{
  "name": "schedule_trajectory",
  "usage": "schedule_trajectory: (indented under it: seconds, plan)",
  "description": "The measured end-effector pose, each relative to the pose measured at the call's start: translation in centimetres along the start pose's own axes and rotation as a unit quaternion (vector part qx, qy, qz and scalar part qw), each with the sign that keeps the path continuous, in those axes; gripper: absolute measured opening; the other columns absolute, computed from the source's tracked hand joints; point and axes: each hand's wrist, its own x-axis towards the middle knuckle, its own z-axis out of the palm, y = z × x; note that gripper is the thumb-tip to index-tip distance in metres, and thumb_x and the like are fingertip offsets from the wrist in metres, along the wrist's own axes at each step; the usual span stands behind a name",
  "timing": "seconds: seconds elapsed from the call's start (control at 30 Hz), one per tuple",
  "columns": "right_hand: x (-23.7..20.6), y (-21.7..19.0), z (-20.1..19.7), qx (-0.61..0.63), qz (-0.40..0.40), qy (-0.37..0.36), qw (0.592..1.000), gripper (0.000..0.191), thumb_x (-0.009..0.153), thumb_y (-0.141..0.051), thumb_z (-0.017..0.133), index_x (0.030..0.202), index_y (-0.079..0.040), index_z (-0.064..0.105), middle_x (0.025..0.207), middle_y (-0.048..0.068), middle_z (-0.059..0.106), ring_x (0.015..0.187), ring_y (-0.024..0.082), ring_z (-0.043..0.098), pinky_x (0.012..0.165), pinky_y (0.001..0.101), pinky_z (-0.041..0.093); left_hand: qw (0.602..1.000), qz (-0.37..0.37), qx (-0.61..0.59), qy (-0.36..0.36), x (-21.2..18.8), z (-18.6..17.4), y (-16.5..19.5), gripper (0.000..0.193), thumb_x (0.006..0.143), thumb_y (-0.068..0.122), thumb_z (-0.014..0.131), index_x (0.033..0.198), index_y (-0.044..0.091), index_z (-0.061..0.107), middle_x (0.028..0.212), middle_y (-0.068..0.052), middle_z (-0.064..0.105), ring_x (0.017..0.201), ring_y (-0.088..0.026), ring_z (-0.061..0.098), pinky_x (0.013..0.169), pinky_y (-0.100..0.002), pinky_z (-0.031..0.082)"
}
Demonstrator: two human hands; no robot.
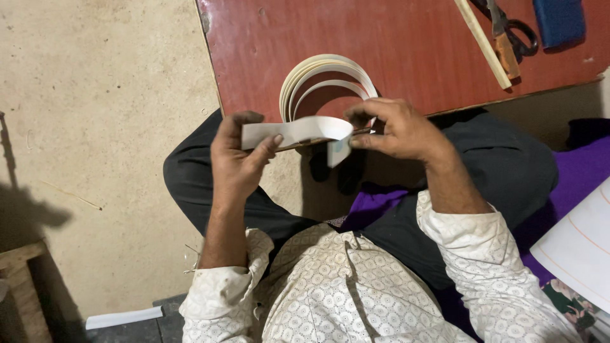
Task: The person sits on the floor and applies double-sided adhesive tape to curved white strip pieces, peeling the backing and pressing the tape along each curved strip one at a time, stacking finished strips on the table. At the end the person picks up a large roll of printed tape and positions it on the table.
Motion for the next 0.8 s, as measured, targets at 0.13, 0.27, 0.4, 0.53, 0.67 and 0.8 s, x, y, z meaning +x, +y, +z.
schedule_trajectory:
  seconds: [0.13, 0.27, 0.4, 0.53, 0.67, 0.8]
  plan:
    - [0.2, -1.0, 1.2, 0.155, -0.027, 0.031, 0.987, 0.047, 0.092, -0.033, 0.077, 0.127, -0.002, 0.068, 0.116, 0.009, 0.073, 0.109, 0.019, 0.072, 0.093, 0.0358, 0.060, 0.997, -0.024, 0.004, -0.079, 0.0, 0.9, 1.1, 0.020, 0.095, 0.006, 0.074, 0.109, 0.002, 0.060, 0.088, -0.004, 0.069, 0.074, -0.006, 0.063, 0.061, -0.023, 0.054]
    - [0.2, -1.6, 1.4, 0.325, 0.027, 0.078, 0.942, 0.041, 0.099, -0.030, 0.074, 0.126, 0.000, 0.072, 0.115, 0.007, 0.071, 0.104, 0.014, 0.067, 0.088, 0.0290, 0.058, 0.988, -0.003, 0.017, -0.152, -0.2, 1.3, 1.4, 0.013, 0.097, 0.005, 0.075, 0.107, 0.000, 0.068, 0.089, -0.003, 0.071, 0.082, -0.006, 0.066, 0.070, -0.024, 0.056]
    - [0.0, -2.4, 2.0, 0.329, -0.012, 0.069, 0.942, 0.042, 0.096, -0.022, 0.077, 0.128, 0.001, 0.064, 0.117, 0.008, 0.071, 0.109, 0.013, 0.069, 0.096, 0.0289, 0.061, 0.988, -0.081, -0.009, -0.131, -0.1, 3.4, 0.9, 0.017, 0.086, 0.006, 0.083, 0.096, 0.001, 0.072, 0.080, -0.001, 0.072, 0.070, -0.005, 0.067, 0.060, -0.023, 0.055]
    - [0.0, -3.1, 2.8, 0.335, -0.012, 0.073, 0.939, 0.023, 0.102, -0.010, 0.072, 0.121, 0.001, 0.067, 0.109, 0.007, 0.072, 0.101, 0.011, 0.070, 0.088, 0.0265, 0.059, 0.986, -0.056, 0.019, -0.157, -0.4, 5.7, 0.7, 0.020, 0.088, 0.007, 0.087, 0.095, -0.001, 0.070, 0.078, -0.003, 0.068, 0.069, -0.007, 0.061, 0.058, -0.025, 0.051]
    - [-0.2, -3.3, 2.8, 0.337, 0.024, 0.123, 0.933, 0.015, 0.102, -0.004, 0.069, 0.115, 0.002, 0.071, 0.104, 0.006, 0.075, 0.095, 0.010, 0.071, 0.083, 0.0247, 0.059, 0.984, -0.043, -0.126, -0.116, -0.9, 6.5, 1.3, 0.019, 0.094, 0.007, 0.076, 0.107, 0.000, 0.065, 0.094, -0.004, 0.072, 0.085, -0.008, 0.070, 0.072, -0.026, 0.061]
    - [-0.5, -3.5, 3.2, 0.365, 0.061, 0.131, 0.920, 0.015, 0.100, -0.004, 0.072, 0.114, 0.001, 0.073, 0.097, 0.004, 0.075, 0.086, 0.007, 0.068, 0.075, 0.0224, 0.056, 0.989, 0.033, -0.087, -0.112, -1.2, 6.1, 1.9, 0.020, 0.098, 0.000, 0.070, 0.117, -0.003, 0.064, 0.107, -0.007, 0.073, 0.095, -0.010, 0.072, 0.082, -0.025, 0.061]
